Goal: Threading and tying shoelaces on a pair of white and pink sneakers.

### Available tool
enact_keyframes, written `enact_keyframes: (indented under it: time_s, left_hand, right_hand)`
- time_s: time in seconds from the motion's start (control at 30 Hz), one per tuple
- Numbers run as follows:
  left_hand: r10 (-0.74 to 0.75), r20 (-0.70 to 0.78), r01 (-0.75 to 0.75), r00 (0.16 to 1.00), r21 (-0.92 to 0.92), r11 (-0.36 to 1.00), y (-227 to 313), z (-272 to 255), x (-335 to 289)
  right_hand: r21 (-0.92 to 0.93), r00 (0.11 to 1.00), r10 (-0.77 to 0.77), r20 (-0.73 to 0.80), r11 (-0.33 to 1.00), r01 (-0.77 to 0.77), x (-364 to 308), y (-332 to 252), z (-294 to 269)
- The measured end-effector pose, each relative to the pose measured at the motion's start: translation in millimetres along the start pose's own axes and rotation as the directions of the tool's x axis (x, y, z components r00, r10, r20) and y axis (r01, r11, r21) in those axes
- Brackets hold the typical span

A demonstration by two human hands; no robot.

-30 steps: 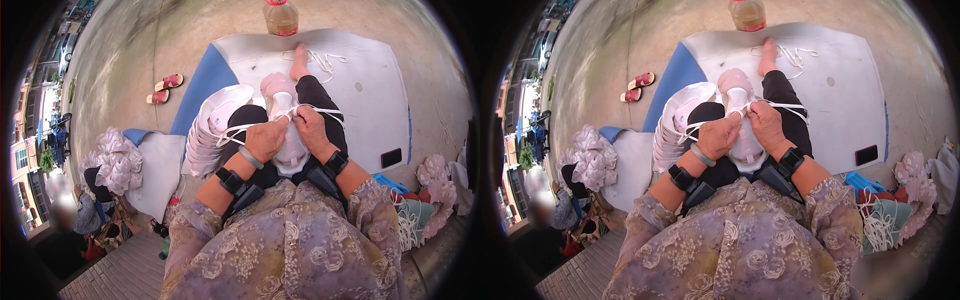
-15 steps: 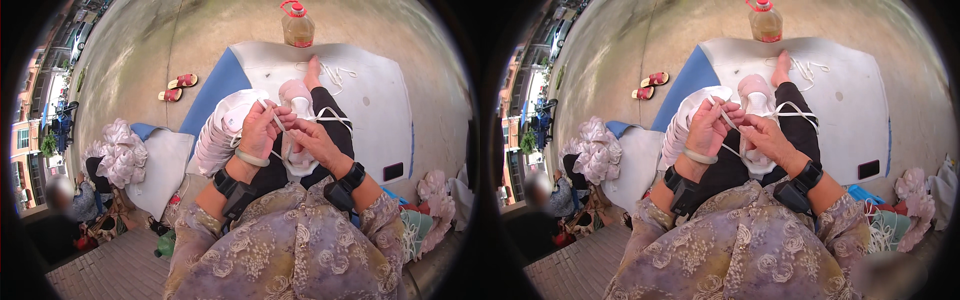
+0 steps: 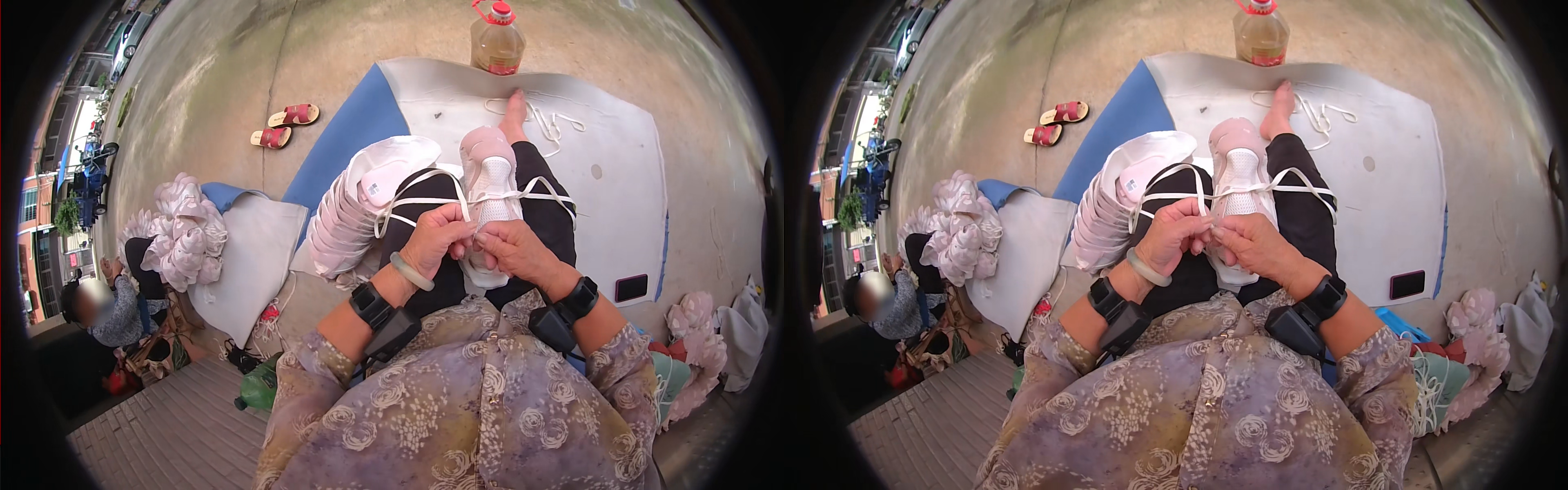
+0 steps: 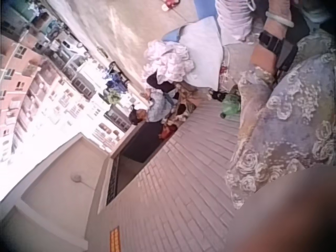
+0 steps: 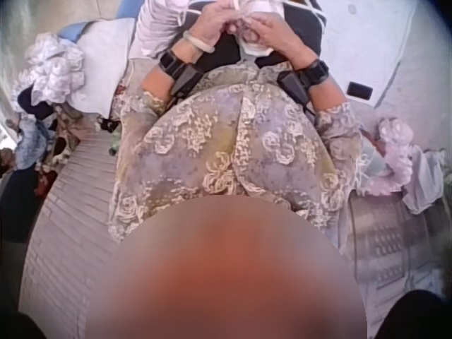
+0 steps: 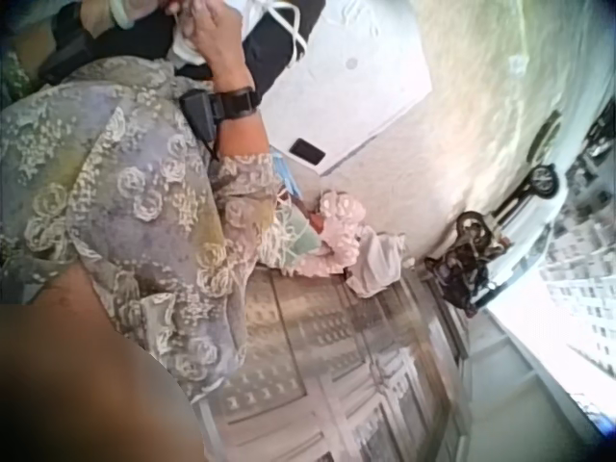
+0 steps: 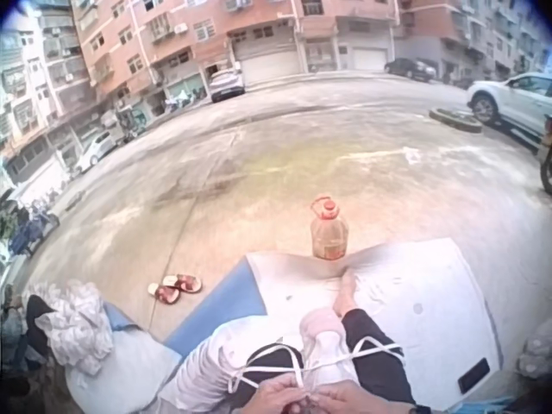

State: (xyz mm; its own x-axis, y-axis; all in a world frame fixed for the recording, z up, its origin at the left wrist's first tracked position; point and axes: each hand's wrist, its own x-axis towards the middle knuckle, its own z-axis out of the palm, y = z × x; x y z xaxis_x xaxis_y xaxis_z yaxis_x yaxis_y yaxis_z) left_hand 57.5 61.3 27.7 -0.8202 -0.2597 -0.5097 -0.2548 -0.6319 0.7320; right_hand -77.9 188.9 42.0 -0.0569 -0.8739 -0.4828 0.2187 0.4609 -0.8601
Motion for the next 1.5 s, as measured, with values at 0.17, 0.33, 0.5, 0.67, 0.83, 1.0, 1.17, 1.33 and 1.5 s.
enact_keyframes:
  time_s: [0.17,0.33,0.5,0.67,0.83,1.0,1.17,1.33,1.5]
  left_hand:
    - [-0.061,0.075,0.063,0.995,-0.028,0.998,-1,-4,7]
    - [0.068,-0.212,-0.063,0.975,0.027,0.998,-5,3,8]
    - [0.164,-0.388,-0.120,0.907,0.134,0.984,-18,13,21]
    - [0.243,-0.437,-0.148,0.866,0.240,0.959,-24,16,39]
    - [0.295,-0.477,-0.185,0.828,0.265,0.946,-26,14,52]
    - [0.320,-0.501,-0.181,0.804,0.306,0.935,-29,15,53]
    - [0.324,-0.464,-0.185,0.824,0.321,0.929,-30,15,47]
    - [0.383,-0.457,-0.210,0.803,0.385,0.899,-34,14,49]
    - [0.771,-0.153,-0.286,0.618,0.870,0.402,-32,9,61]
  right_hand:
    - [-0.027,0.999,0.043,0.026,0.999,-0.042,0,-1,-5]
    - [-0.854,0.658,-0.746,-0.102,0.405,0.327,4,5,-8]
    - [-0.977,0.718,-0.687,0.115,0.054,0.208,8,9,-20]
    - [-0.977,0.740,-0.665,0.101,0.075,0.201,12,11,-26]
    - [-0.925,0.751,-0.660,-0.025,0.299,0.233,14,12,-29]
    - [-0.920,0.777,-0.629,-0.002,0.306,0.245,15,15,-33]
    - [-0.905,0.774,-0.633,-0.027,0.344,0.250,16,19,-33]
    - [-0.895,0.751,-0.660,-0.038,0.357,0.269,16,21,-33]
    - [-0.896,0.748,-0.663,-0.043,0.357,0.265,17,22,-33]
